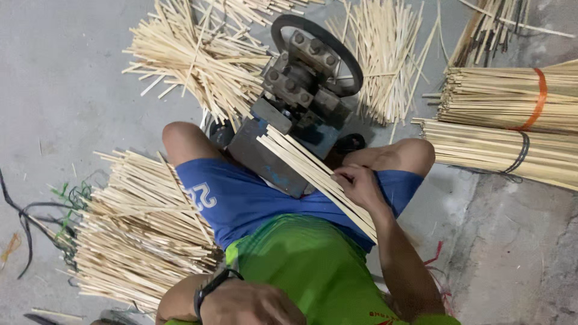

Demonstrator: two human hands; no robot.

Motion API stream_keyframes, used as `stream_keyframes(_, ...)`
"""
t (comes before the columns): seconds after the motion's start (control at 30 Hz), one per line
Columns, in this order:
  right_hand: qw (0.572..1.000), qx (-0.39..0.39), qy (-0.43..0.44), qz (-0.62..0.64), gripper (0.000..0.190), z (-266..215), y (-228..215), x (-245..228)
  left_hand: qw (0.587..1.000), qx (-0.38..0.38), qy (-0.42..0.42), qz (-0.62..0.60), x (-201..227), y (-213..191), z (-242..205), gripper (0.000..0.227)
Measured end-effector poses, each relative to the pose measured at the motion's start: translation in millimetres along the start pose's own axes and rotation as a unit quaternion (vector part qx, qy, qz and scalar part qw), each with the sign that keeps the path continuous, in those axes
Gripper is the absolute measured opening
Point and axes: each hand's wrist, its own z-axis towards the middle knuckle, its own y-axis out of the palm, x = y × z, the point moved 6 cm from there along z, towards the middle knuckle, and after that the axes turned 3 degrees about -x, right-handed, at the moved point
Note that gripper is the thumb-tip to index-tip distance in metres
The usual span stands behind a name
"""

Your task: The person feeds thin bamboo sticks into a processing machine one by one, then pauses to gather a bundle of sticks from the floor and continues feeding the machine by hand.

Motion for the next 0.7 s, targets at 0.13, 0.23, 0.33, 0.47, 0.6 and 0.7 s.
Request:
stream_keyframes(0.13,0.998,0.060,-0.023,-0.019,0.022,-4,-7,-4,0.998,-0.037,0.036,0.029,19,-14,10,0.048)
stream_keyframes(0.23,0.996,0.054,0.064,-0.036,0.030,0,-10,0,0.978,0.147,0.034,0.141,30,-51,10,0.043)
stream_keyframes(0.33,0.988,0.100,0.003,-0.117,0.035,-7,-21,-11,0.872,0.341,-0.100,0.337,19,-124,-27,0.019)
stream_keyframes(0.47,0.986,0.117,-0.098,-0.062,0.024,-28,-58,-11,0.689,0.686,-0.130,0.195,-21,-225,-99,0.026)
stream_keyframes(0.6,0.981,0.167,-0.019,-0.099,0.024,-43,-97,2,0.684,0.693,-0.156,0.169,-58,-262,-127,0.027)
stream_keyframes(0.7,0.951,0.241,-0.006,-0.193,0.020,-37,-109,-6,0.701,0.675,-0.137,0.185,-76,-291,-131,0.027)
